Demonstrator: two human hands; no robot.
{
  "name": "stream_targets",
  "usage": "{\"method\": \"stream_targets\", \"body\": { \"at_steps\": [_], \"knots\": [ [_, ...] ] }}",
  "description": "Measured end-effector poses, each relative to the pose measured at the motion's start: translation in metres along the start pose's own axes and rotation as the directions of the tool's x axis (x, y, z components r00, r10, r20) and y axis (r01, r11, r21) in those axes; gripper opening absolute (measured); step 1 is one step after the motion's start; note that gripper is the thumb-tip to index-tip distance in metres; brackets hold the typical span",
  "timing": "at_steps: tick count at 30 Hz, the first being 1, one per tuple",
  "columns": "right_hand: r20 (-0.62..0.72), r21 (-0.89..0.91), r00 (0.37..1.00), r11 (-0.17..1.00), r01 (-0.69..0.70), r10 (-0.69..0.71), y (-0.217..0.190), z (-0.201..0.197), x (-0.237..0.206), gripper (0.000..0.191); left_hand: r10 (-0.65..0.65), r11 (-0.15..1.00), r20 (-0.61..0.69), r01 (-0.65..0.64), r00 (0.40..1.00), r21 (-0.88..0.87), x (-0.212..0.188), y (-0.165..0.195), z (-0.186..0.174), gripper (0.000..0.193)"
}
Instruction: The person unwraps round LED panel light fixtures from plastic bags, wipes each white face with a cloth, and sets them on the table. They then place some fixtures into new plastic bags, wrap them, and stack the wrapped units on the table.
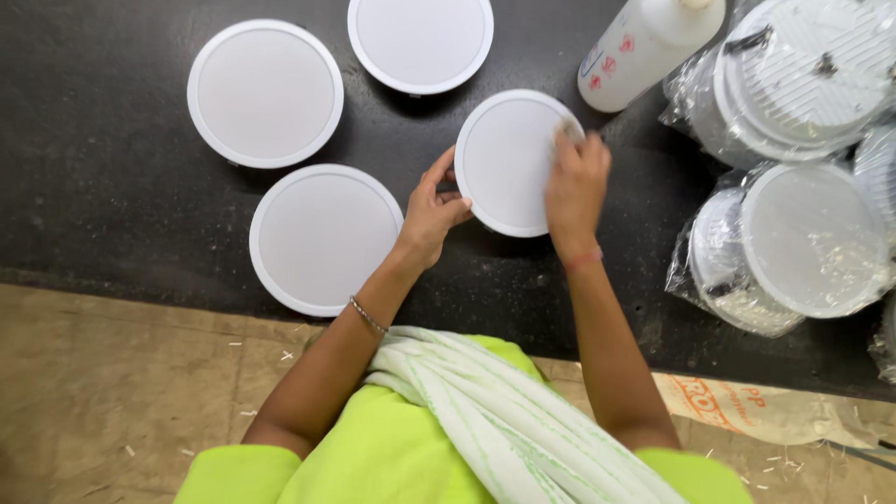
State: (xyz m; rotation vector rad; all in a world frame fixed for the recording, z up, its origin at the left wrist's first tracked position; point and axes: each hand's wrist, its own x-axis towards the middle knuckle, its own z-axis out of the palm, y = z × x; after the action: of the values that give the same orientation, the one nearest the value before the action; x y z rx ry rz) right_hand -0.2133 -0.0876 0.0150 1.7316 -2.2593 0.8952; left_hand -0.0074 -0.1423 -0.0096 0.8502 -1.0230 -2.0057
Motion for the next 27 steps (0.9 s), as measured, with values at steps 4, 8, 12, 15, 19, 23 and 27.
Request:
{"method": "stream_targets", "body": {
  "at_steps": [4,8,12,15,19,23,27],
  "knots": [
    [0.109,0.213,0.986,0.972,0.100,-0.126,-0.050,0.023,0.028,0.036,-0.040,0.994,0.005,0.040,0.999,-0.100,0.001,0.001,-0.003,0.068],
    [0.166,0.306,0.947,0.927,0.216,-0.275,-0.072,-0.010,-0.039,0.047,-0.133,0.968,-0.041,0.121,0.990,-0.221,0.002,0.007,-0.003,0.055],
    [0.060,0.200,0.991,0.974,0.108,-0.122,-0.009,-0.036,-0.043,0.032,-0.100,0.993,-0.080,0.095,0.992,-0.068,0.005,0.010,0.005,0.056],
    [0.015,0.138,0.994,0.985,0.104,-0.107,0.042,-0.026,-0.004,0.029,-0.068,0.995,-0.067,0.073,0.995,0.071,0.009,0.013,0.011,0.065],
    [-0.093,0.173,0.994,0.982,0.079,-0.064,0.046,-0.013,-0.005,0.032,-0.067,0.987,-0.062,0.075,0.996,0.142,0.009,0.017,0.017,0.065],
    [-0.084,0.050,0.991,0.994,-0.101,0.105,-0.001,-0.026,-0.064,0.037,-0.088,0.976,-0.078,0.102,0.993,0.195,0.010,0.014,0.018,0.064],
    [0.122,0.367,0.990,0.924,-0.109,0.069,-0.039,-0.047,-0.106,0.037,-0.086,0.973,-0.083,0.101,0.993,0.208,0.014,-0.003,0.020,0.068]
  ]
}}
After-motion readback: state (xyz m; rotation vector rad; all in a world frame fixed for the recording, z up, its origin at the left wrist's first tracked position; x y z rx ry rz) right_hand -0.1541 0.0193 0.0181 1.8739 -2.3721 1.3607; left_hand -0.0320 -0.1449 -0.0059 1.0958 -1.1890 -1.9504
